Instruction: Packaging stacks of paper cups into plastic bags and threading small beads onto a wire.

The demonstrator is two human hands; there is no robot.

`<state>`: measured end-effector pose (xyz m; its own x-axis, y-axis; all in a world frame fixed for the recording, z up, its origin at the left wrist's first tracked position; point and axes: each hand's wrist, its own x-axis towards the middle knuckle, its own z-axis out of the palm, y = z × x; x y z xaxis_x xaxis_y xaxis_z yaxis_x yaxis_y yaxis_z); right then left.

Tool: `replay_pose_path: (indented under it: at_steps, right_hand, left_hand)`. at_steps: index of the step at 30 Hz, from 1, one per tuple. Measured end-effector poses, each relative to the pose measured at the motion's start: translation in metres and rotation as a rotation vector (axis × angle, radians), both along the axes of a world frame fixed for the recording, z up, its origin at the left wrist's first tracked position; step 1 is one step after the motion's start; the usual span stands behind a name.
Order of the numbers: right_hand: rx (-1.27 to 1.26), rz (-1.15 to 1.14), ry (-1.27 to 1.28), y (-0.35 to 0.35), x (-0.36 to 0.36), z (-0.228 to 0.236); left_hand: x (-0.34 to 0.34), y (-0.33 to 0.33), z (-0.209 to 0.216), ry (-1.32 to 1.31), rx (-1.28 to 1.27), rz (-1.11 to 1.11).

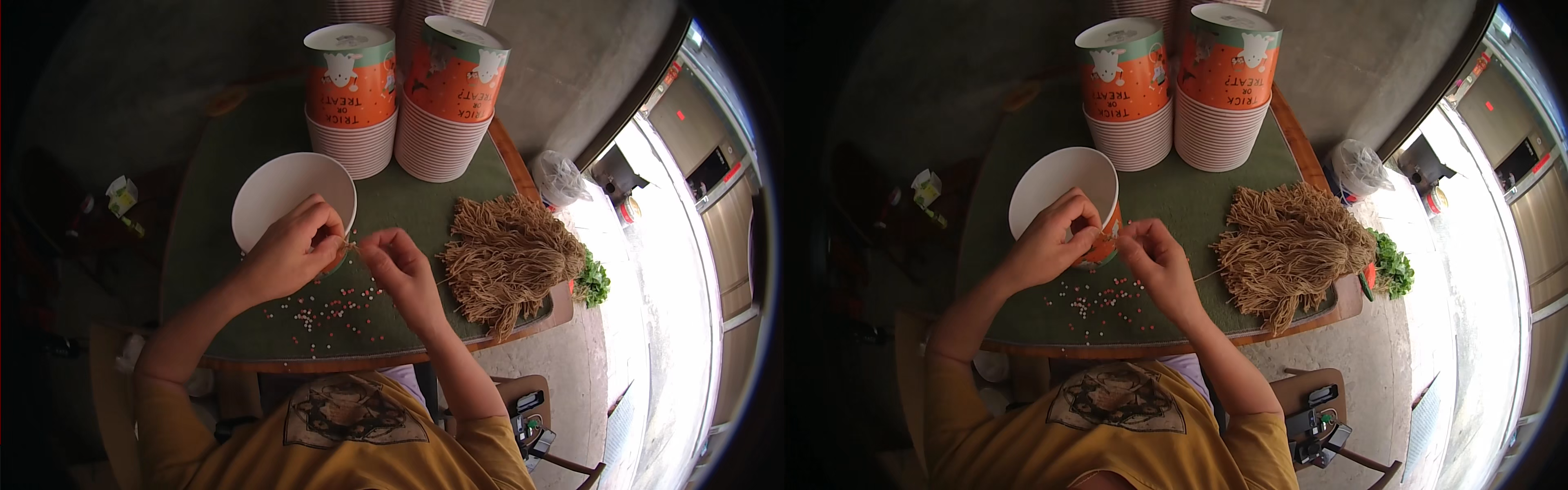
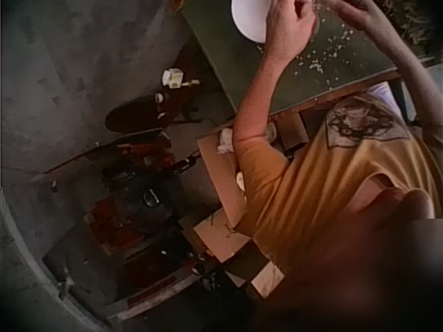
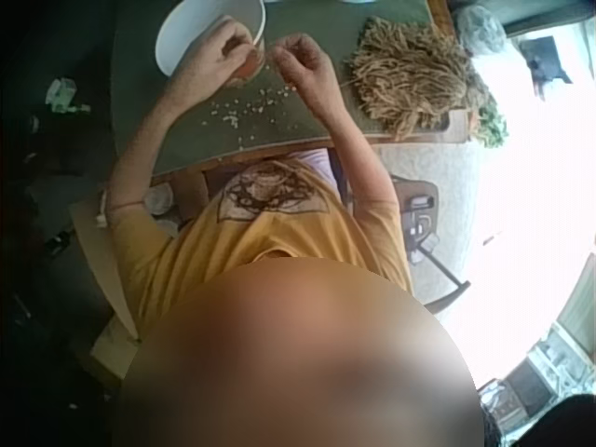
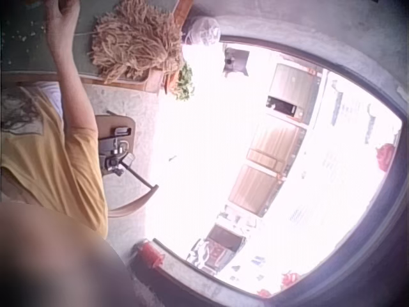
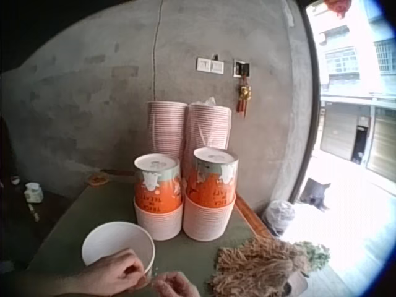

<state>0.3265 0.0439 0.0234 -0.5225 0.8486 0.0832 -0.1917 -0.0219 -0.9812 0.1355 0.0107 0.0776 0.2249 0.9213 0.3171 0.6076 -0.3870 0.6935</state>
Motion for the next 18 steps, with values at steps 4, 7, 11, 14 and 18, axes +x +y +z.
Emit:
replay_pose_path:
  at_steps: [4,7,11,14,18]
  right_hand:
    - [-0.075,-0.017,0.056,0.001,-0.004,0.008]
    - [0.082,-0.047,-0.135,0.002,-0.007,0.008]
    - [0.262,-0.115,-0.346,-0.001,-0.01,0.015]
    - [0.363,-0.171,-0.414,-0.004,-0.009,0.017]
    - [0.462,-0.193,-0.45,-0.01,-0.006,0.002]
  left_hand:
    - [0.001,-0.001,0.001,-0.007,-0.014,-0.005]
    - [0.002,-0.001,0.001,-0.018,-0.04,0.006]
    - [0.002,-0.002,0.001,-0.015,-0.047,0.002]
    - [0.002,-0.002,0.0,0.031,0.024,-0.003]
    - [0.002,-0.003,-0.004,0.118,0.159,0.009]
